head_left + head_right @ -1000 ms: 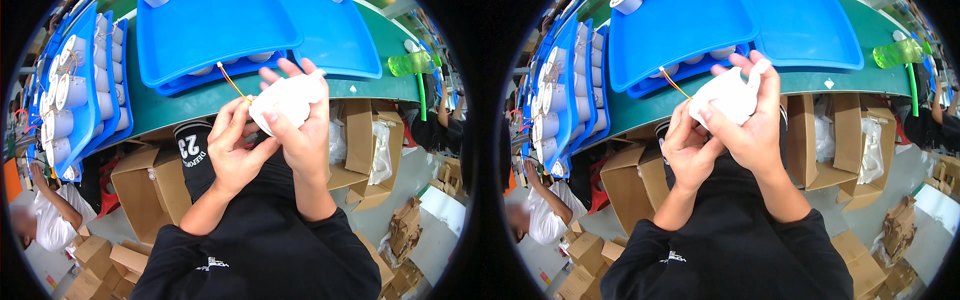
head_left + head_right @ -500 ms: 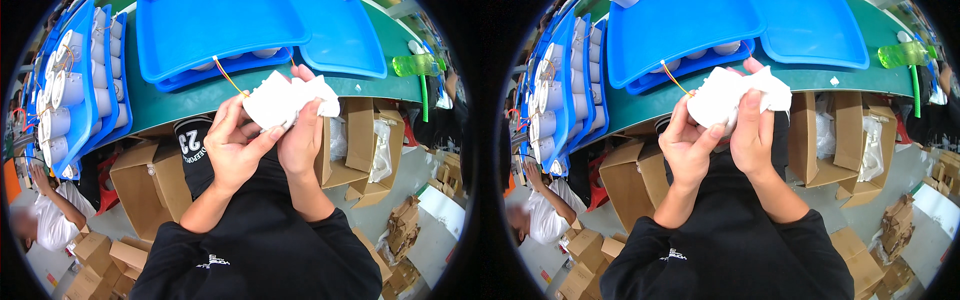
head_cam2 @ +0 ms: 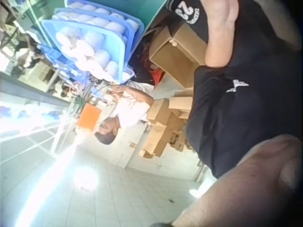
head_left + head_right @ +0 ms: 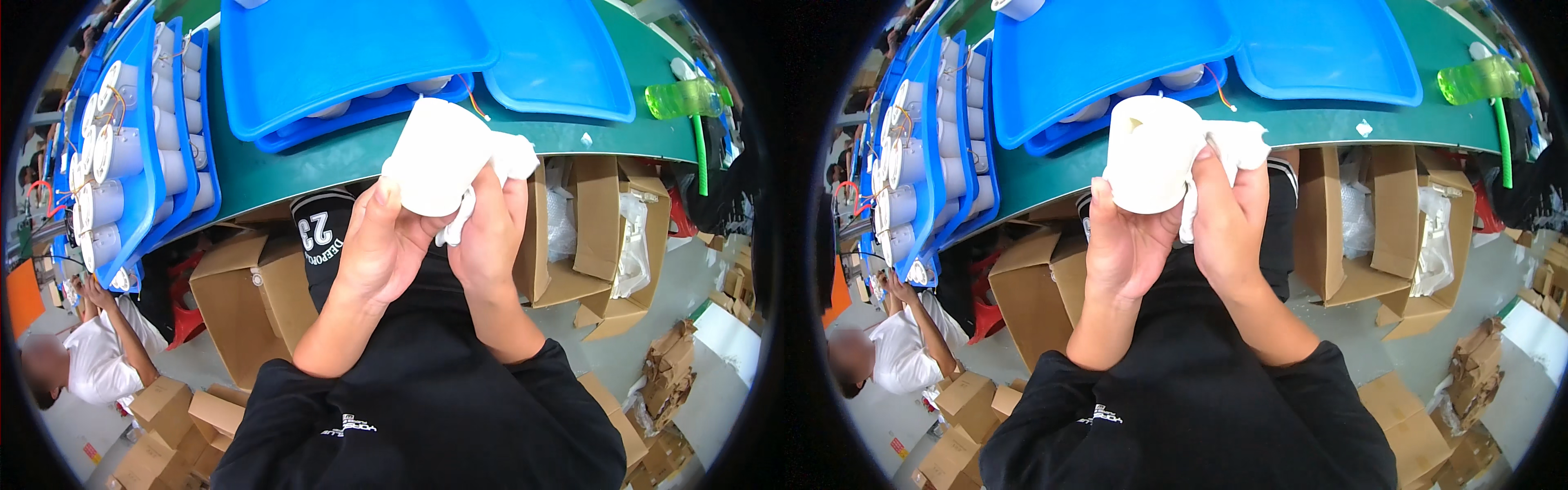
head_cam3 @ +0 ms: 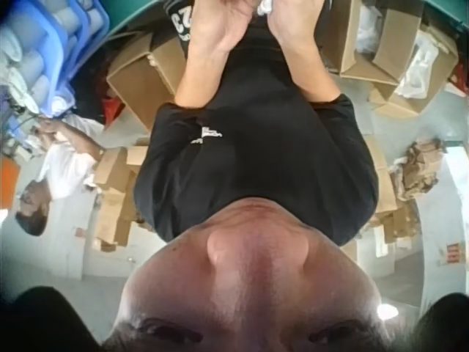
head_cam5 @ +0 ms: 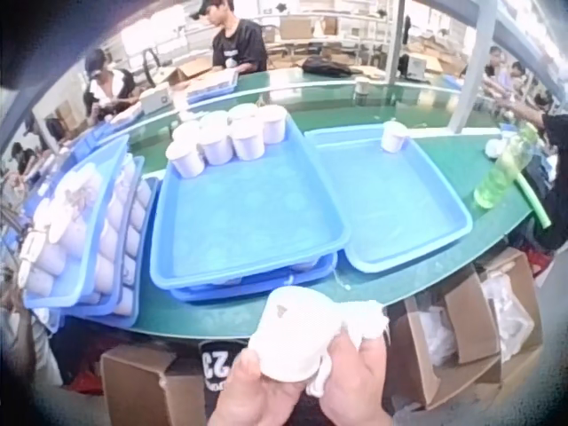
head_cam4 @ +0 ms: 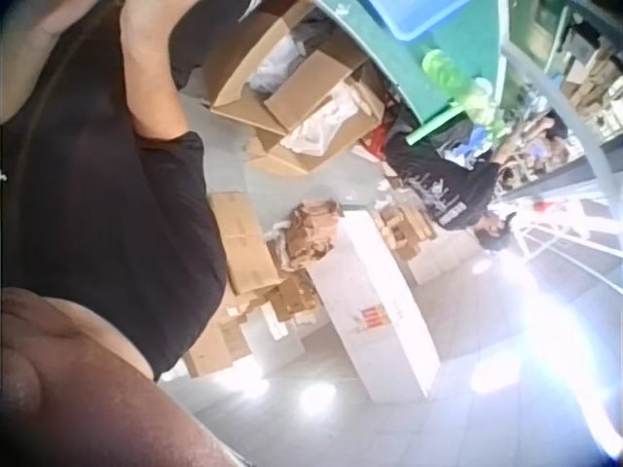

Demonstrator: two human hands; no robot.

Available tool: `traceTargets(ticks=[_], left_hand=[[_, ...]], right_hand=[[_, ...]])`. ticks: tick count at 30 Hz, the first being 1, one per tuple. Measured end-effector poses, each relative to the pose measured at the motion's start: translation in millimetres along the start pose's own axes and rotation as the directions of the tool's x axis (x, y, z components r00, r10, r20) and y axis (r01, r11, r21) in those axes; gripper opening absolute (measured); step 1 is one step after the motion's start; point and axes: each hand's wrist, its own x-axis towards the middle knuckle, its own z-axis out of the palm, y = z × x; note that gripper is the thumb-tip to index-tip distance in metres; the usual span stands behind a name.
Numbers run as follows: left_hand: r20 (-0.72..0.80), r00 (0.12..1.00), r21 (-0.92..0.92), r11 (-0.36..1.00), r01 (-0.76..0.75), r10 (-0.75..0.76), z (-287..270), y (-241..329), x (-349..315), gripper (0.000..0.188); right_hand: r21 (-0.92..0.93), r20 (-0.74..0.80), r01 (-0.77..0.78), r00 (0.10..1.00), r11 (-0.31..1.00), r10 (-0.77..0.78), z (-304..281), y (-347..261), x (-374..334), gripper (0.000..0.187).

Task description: Cleaning and inspecting white cylindrical electronic components with a cloth at a factory workbench.

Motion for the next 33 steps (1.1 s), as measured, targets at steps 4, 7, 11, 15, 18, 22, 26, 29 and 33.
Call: traceTargets(ticks=[4, 7, 11, 15, 18, 22, 26, 29, 33], left_hand=[[0.236, 0.961, -0.42, 0.876, 0.237, -0.147, -9.1, -3.1, 9.3, 0.07], [0.375, 0.913, -0.514, 0.783, 0.35, -0.162, -4.9, -9.0, 19.2, 0.07], [0.387, 0.899, -0.632, 0.651, 0.421, -0.205, 20.1, -18.7, 21.1, 0.067], [0.529, 0.818, -0.662, 0.492, 0.565, -0.227, 21.9, -32.9, 23.5, 0.066], [0.587, 0.779, -0.642, 0.46, 0.614, -0.22, 30.3, -43.7, 30.9, 0.067], [0.645, 0.724, -0.554, 0.502, 0.664, -0.246, 41.3, -46.2, 41.3, 0.055], [0.483, 0.819, -0.345, 0.792, 0.504, -0.31, 74.8, -21.0, 38.7, 0.06], [0.231, 0.973, 0.51, 0.855, -0.098, -0.027, 128.6, 17.5, 49.0, 0.066], [0.692, 0.722, 0.655, -0.407, -0.636, -0.013, 192.2, 49.1, 148.9, 0.057]], right_hand=[[-0.027, 0.001, -0.019, 1.0, 0.999, 0.019, -4.0, -19.2, 10.6, 0.015], [-0.123, 0.029, -0.026, 0.999, 0.992, 0.03, -9.6, -34.1, 23.5, 0.012], [-0.13, 0.145, 0.02, 0.989, 0.991, -0.001, -26.1, -51.2, 36.8, 0.01], [-0.082, 0.113, 0.067, 0.992, 0.994, -0.058, -34.8, -62.9, 37.6, 0.012], [-0.016, 0.094, 0.088, 0.992, 0.996, -0.086, -49.0, -76.2, 36.5, 0.017], [0.081, 0.013, 0.166, 0.986, 0.983, -0.168, -68.5, -90.6, 35.5, 0.022], [0.054, -0.075, 0.241, 0.969, 0.969, -0.237, -102.4, -103.5, 34.3, 0.026], [-0.036, -0.269, 0.244, 0.932, 0.969, -0.244, -131.8, -101.8, 36.8, 0.028], [-0.009, -0.352, 0.172, 0.921, 0.985, -0.164, -168.7, -101.2, 29.6, 0.019]])
